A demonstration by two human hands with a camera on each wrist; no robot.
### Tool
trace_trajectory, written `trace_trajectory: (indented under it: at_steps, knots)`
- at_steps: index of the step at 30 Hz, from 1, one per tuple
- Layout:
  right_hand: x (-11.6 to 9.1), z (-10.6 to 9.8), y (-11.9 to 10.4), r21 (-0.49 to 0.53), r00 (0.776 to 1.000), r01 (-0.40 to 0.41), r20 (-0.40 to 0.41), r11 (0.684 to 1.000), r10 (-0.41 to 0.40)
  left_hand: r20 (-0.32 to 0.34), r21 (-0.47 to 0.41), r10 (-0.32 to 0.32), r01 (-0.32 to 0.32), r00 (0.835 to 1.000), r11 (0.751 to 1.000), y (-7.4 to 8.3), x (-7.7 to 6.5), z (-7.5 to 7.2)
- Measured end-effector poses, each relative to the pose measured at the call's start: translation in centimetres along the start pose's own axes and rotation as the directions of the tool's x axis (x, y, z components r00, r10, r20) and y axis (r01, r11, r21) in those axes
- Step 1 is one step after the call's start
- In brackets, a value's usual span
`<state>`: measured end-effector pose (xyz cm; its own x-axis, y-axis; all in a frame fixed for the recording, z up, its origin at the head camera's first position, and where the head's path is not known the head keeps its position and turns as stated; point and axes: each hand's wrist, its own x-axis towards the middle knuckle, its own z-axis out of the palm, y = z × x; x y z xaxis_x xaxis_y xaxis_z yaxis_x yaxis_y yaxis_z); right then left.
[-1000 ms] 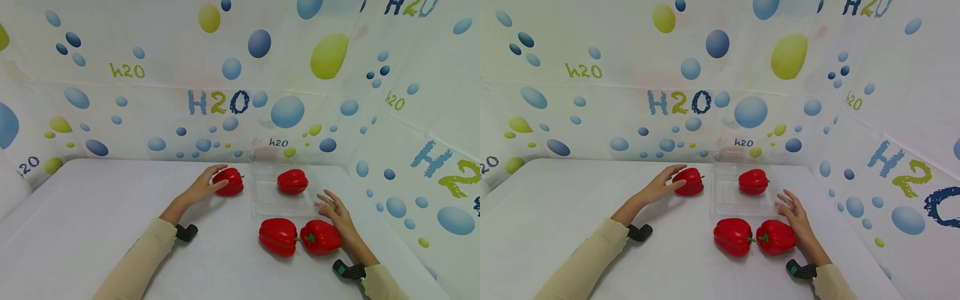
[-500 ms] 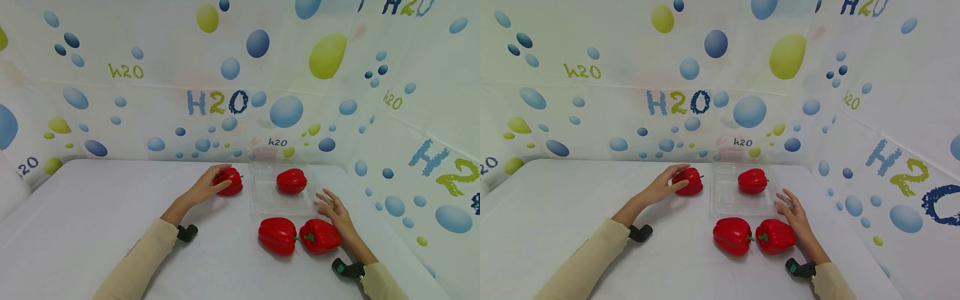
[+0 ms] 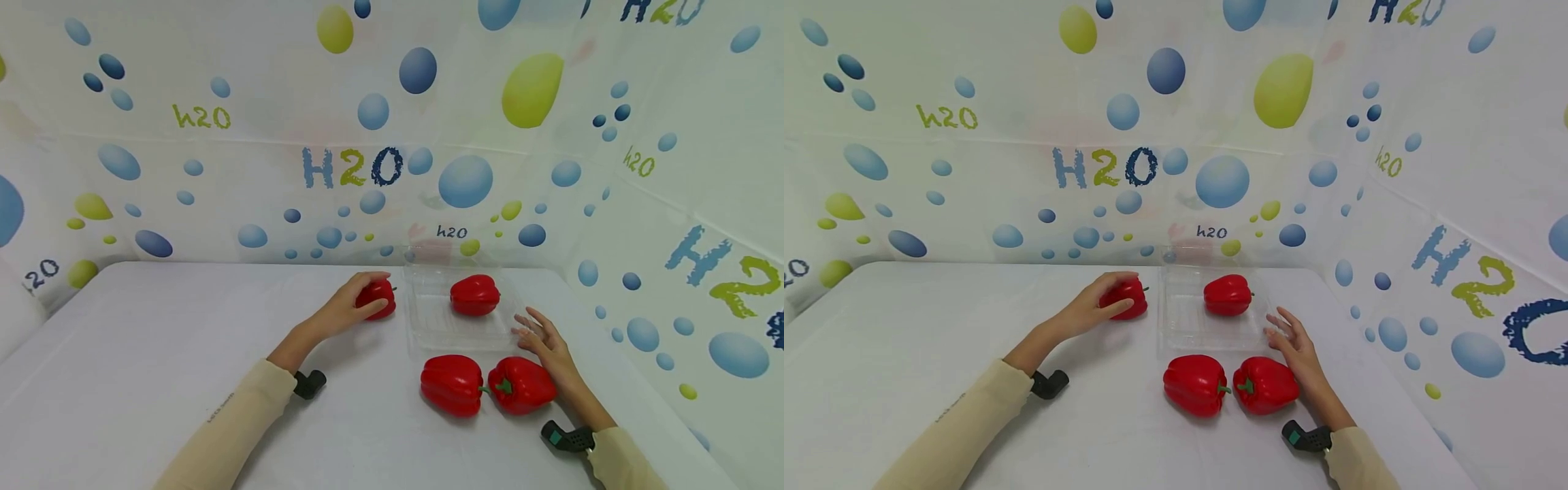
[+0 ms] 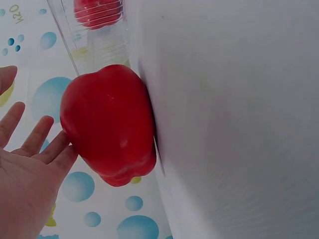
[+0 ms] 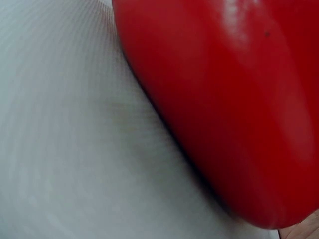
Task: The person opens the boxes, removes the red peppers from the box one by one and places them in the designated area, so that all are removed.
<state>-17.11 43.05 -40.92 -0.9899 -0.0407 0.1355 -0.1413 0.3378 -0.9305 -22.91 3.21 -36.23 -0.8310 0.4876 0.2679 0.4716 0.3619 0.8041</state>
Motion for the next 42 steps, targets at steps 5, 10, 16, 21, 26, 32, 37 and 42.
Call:
trace_trajectory:
  at_steps: [5,10,16,21,26,32,37,42]
  knots:
    - [0.0,0.0,0.1,0.002,1.0,-0.005,0.0,1.0,0.005,0.014,0.004,-0.016,0.016,1.0,1.0,0.1,0.1,0.2]
    - [0.1,0.0,0.1,0.001,1.0,-0.008,-0.003,1.0,0.008,0.013,0.023,-0.005,0.004,1.0,1.0,0.4,0.2,0.4]
    - [0.1,-0.1,0.0,-0.003,1.0,0.004,-0.004,1.0,-0.004,0.021,0.048,0.038,-0.039,0.999,0.998,0.5,0.7,0.8]
    - [0.1,-0.1,0.0,0.0,1.0,0.0,-0.003,1.0,0.0,0.02,0.08,0.069,-0.07,0.997,0.994,0.8,1.0,1.1]
    - [0.2,-0.2,0.2,0.005,1.0,0.004,0.0,1.0,-0.004,0.031,0.09,0.073,-0.076,0.997,0.993,1.1,1.4,1.6]
    - [0.3,-0.3,0.5,0.018,1.0,0.018,0.009,1.0,-0.018,0.033,0.093,0.146,-0.149,0.989,0.984,1.3,2.1,2.5]
    - [0.3,-0.3,0.5,0.024,1.0,0.021,0.013,1.0,-0.021,0.058,0.053,0.15,-0.153,0.987,0.987,1.4,2.5,3.0]
    - [0.3,-0.3,0.4,0.02,1.0,0.018,0.011,1.0,-0.018,0.085,0.045,0.131,-0.135,0.988,0.99,1.7,2.8,3.4]
